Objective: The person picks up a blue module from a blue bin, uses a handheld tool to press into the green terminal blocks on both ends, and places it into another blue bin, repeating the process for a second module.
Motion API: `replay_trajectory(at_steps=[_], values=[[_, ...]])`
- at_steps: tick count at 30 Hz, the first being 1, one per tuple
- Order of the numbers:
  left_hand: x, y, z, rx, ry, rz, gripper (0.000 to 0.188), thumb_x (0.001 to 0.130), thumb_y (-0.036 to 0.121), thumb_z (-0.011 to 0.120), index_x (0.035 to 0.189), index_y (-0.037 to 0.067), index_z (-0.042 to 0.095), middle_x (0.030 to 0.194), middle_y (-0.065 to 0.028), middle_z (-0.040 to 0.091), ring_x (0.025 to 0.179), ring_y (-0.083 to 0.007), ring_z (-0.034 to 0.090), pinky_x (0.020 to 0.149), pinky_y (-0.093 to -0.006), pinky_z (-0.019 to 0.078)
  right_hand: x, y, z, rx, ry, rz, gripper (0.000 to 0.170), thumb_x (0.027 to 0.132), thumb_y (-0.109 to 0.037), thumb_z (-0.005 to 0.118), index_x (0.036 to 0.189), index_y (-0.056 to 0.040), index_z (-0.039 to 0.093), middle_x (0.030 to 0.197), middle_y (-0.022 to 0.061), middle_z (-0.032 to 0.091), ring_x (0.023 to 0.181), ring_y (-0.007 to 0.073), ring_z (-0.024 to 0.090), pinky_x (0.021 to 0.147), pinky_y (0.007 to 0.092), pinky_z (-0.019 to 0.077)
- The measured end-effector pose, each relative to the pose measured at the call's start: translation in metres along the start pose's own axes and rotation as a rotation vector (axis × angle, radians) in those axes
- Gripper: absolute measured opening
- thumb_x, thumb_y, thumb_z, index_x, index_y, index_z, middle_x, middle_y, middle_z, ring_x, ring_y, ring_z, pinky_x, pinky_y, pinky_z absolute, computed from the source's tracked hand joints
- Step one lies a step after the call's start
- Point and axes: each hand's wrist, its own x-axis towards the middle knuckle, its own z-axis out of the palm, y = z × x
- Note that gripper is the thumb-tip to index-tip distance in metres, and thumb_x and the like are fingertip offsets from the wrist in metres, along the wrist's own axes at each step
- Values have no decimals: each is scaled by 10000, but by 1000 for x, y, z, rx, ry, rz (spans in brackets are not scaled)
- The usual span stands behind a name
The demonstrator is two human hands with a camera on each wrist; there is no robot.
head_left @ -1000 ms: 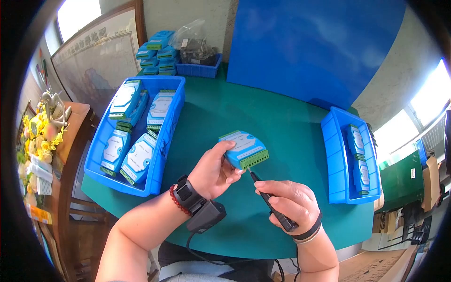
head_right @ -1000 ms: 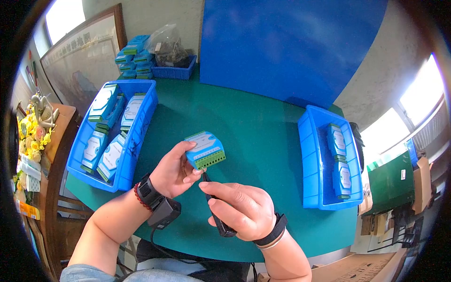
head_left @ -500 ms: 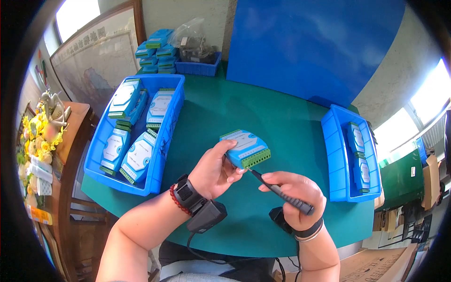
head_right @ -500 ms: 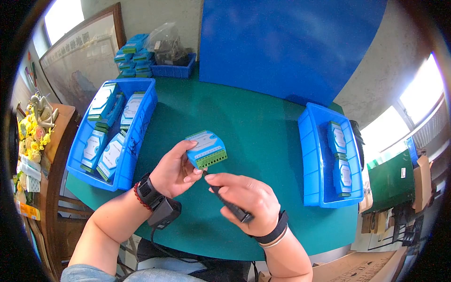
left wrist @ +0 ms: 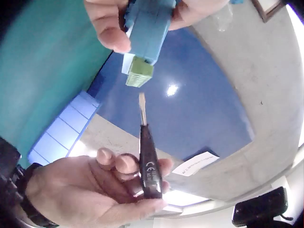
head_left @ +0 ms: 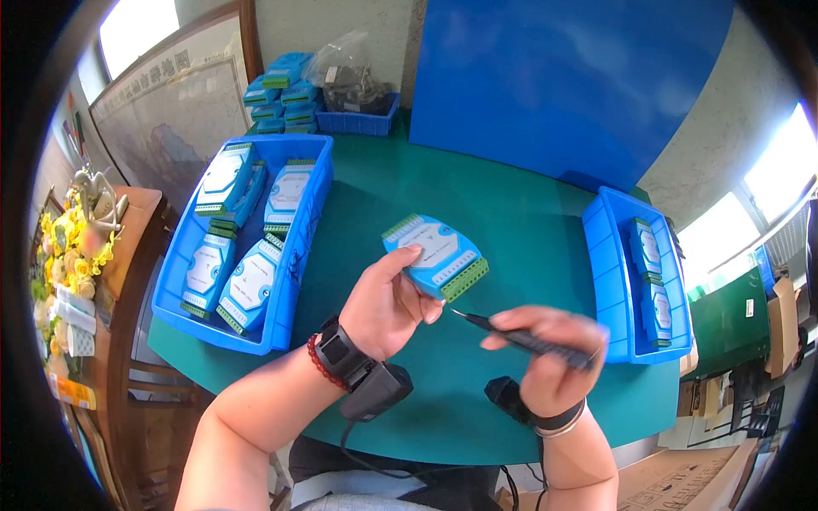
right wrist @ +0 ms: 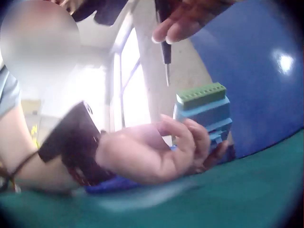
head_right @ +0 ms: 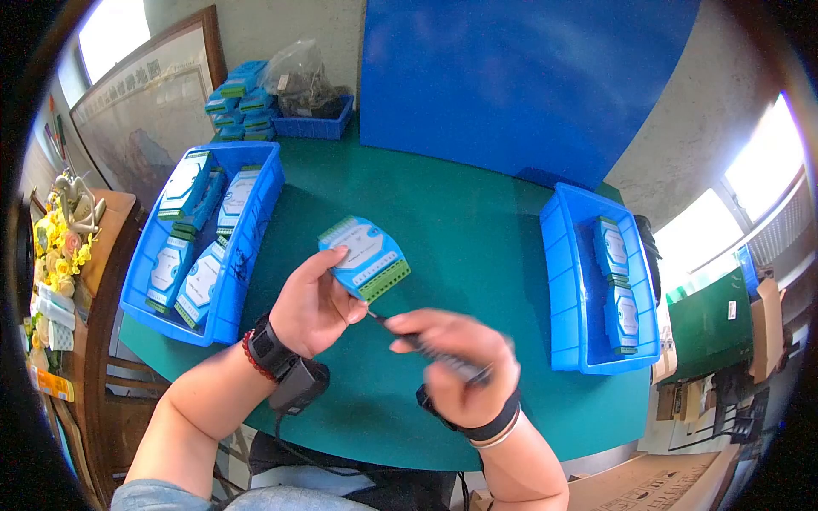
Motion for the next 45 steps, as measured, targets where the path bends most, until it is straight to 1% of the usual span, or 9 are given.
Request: replay_trajectory(at_steps=[3, 7, 12, 15, 19, 23, 29, 37, 45], values=[[2, 1, 6, 71, -32, 199, 320, 925, 159, 538, 1213, 32, 480, 1101, -115, 628, 946, -249, 633, 737, -387, 537, 16, -10, -3, 83, 397, 384, 275, 959, -145, 491, 1156, 26, 405, 915, 198, 626, 567, 175, 618, 508, 266, 537], [-8, 1, 25, 209, -182, 271, 354, 937, 151, 528, 1257, 20, 450, 1193, -122, 585, 1103, -269, 577, 921, -442, 484, 19, 12, -15, 154, 245, 873, 357, 937, -229, 574, 1139, 26, 425, 862, 109, 615, 531, 121, 587, 440, 233, 497], [-19, -7, 39, 145, -404, 147, 472, 977, 345, 465, 1314, 20, 404, 1315, -103, 495, 1258, -260, 439, 1076, -474, 311, 14, 18, -19, 285, 306, 867, 336, 922, -279, 594, 1071, 7, 498, 790, 92, 615, 489, 126, 556, 407, 234, 465], [-12, 6, 27, 84, -386, 49, 657, 961, 547, 331, 1325, 5, 399, 1294, -140, 526, 1245, -276, 471, 1036, -463, 363, 21, 13, -36, 271, 434, 820, 293, 912, -233, 608, 1046, 12, 521, 717, 75, 618, 416, 107, 510, 371, 214, 424], [-6, 12, 20, 525, -334, -135, 729, 957, 590, 246, 1306, -32, 398, 1278, -144, 537, 1204, -258, 512, 1011, -411, 396, 24, 11, -57, 256, 192, 941, 313, 894, -236, 638, 1018, 34, 539, 719, 81, 623, 407, 88, 491, 361, 200, 386], [-14, 1, 29, 347, -419, -475, 685, 973, 560, 177, 1378, 33, 345, 1261, -165, 538, 1113, -344, 566, 903, -473, 481, 25, 11, -52, 107, 43, 1075, 305, 923, -261, 599, 1042, 15, 547, 745, 61, 613, 444, 60, 470, 379, 185, 361], [-4, -6, 20, 238, -208, -128, 662, 980, 546, 188, 1373, 50, 380, 1224, -171, 567, 1085, -340, 585, 924, -457, 484, 28, 12, -40, -2, 292, 820, 267, 983, -252, 487, 1117, -23, 505, 828, 60, 616, 521, 62, 496, 428, 180, 363], [0, -1, 9, 105, -190, -5, 708, 936, 638, 244, 1335, 85, 435, 1182, -122, 596, 1038, -258, 615, 807, -386, 535, 17, -10, -18, -101, 147, 211, 266, 975, -241, 494, 1093, -13, 423, 895, 188, 658, 561, 96, 558, 466, 176, 409], [-2, -2, 7, 102, -216, -43, 761, 891, 701, 286, 1329, 98, 435, 1133, -139, 608, 995, -244, 625, 757, -373, 547, 9, -15, -13, 34, 87, 215, 342, 934, -283, 574, 1030, 4, 414, 922, 265, 644, 628, 131, 618, 563, 230, 527]])
